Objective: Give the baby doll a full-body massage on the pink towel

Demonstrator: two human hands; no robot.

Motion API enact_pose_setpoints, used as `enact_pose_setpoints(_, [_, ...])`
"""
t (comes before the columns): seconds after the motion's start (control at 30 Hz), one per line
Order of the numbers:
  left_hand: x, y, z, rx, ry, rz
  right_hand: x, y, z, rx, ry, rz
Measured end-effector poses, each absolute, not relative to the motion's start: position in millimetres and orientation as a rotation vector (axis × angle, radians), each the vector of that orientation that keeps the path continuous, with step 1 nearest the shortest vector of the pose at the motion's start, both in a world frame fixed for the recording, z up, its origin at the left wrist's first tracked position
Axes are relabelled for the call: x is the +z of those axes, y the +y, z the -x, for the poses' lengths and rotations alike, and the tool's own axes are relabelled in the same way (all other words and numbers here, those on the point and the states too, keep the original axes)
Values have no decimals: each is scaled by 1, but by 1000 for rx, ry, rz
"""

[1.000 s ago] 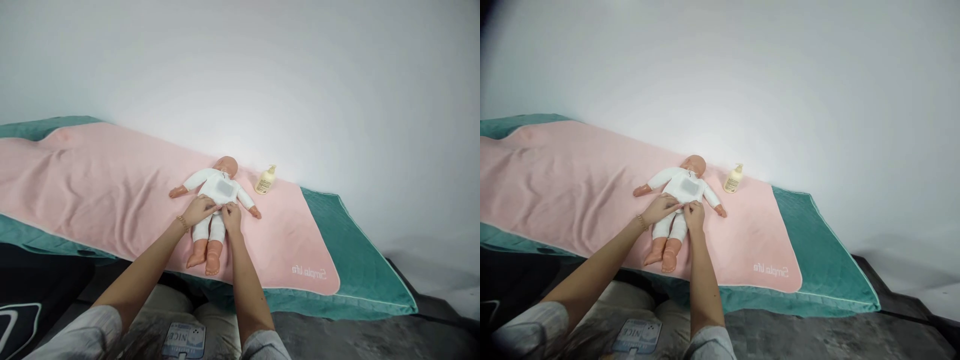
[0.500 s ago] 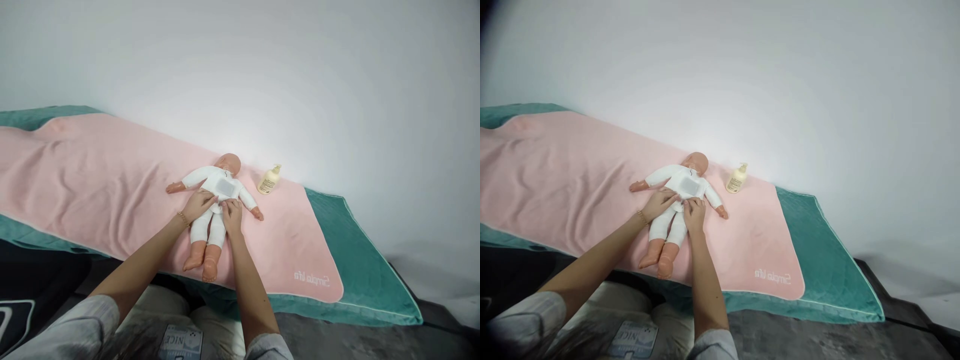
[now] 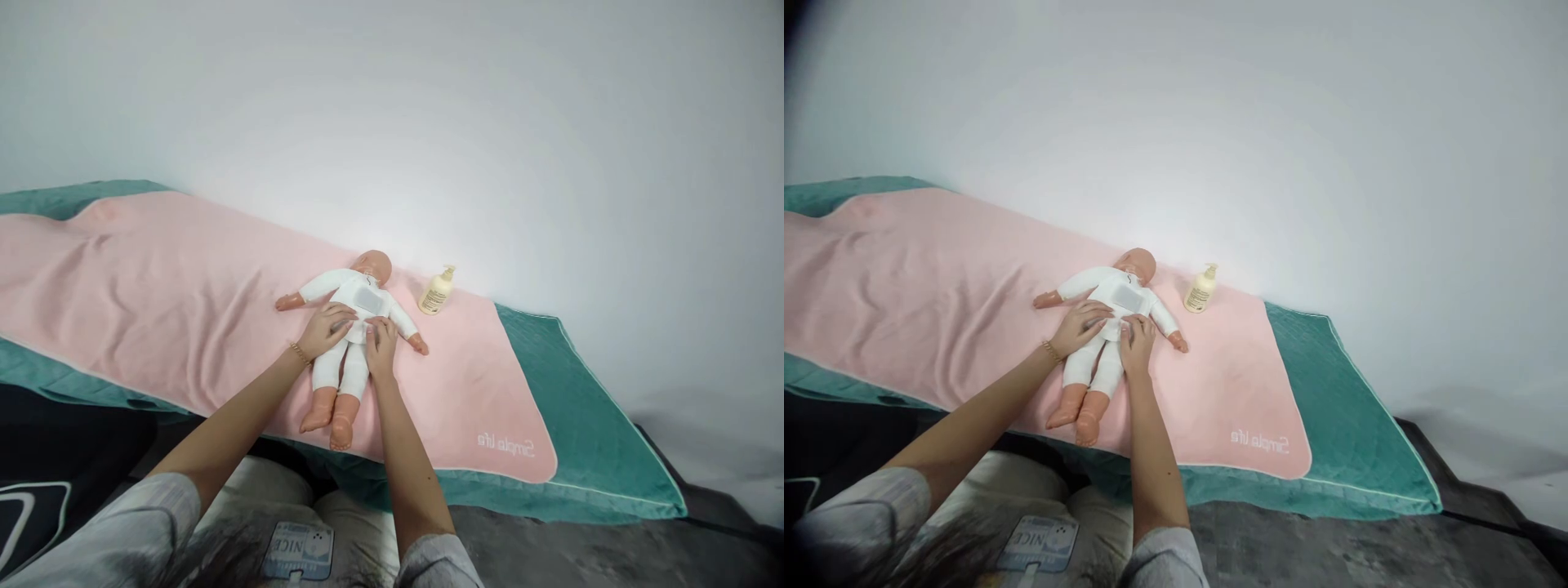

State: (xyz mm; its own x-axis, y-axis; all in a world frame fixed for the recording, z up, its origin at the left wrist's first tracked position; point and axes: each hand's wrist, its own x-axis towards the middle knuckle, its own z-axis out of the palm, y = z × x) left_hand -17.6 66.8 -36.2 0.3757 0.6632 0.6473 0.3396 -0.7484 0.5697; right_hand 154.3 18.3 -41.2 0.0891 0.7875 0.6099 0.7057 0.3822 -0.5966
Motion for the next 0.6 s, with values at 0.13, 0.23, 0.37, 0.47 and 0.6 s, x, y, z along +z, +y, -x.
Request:
enact_pose_setpoints(0.13, [-40,73,15,1283,900,-2306,-43,22,-155,111,-1672,1355])
enact_pose_setpoints(0.23, [-43,75,13,1269,921,-2310,-45,24,-157,110,-1686,1357])
enact_pose_setpoints(0.37, [-43,73,15,1251,913,-2339,-47,23,-157,96,-1680,1349])
enact_pose_setpoints(0.47, [-41,69,17,1247,913,-2357,-48,21,-156,84,-1660,1336])
enact_pose_setpoints(0.6, [-41,69,17,1216,950,-2361,-49,22,-156,101,-1641,1326])
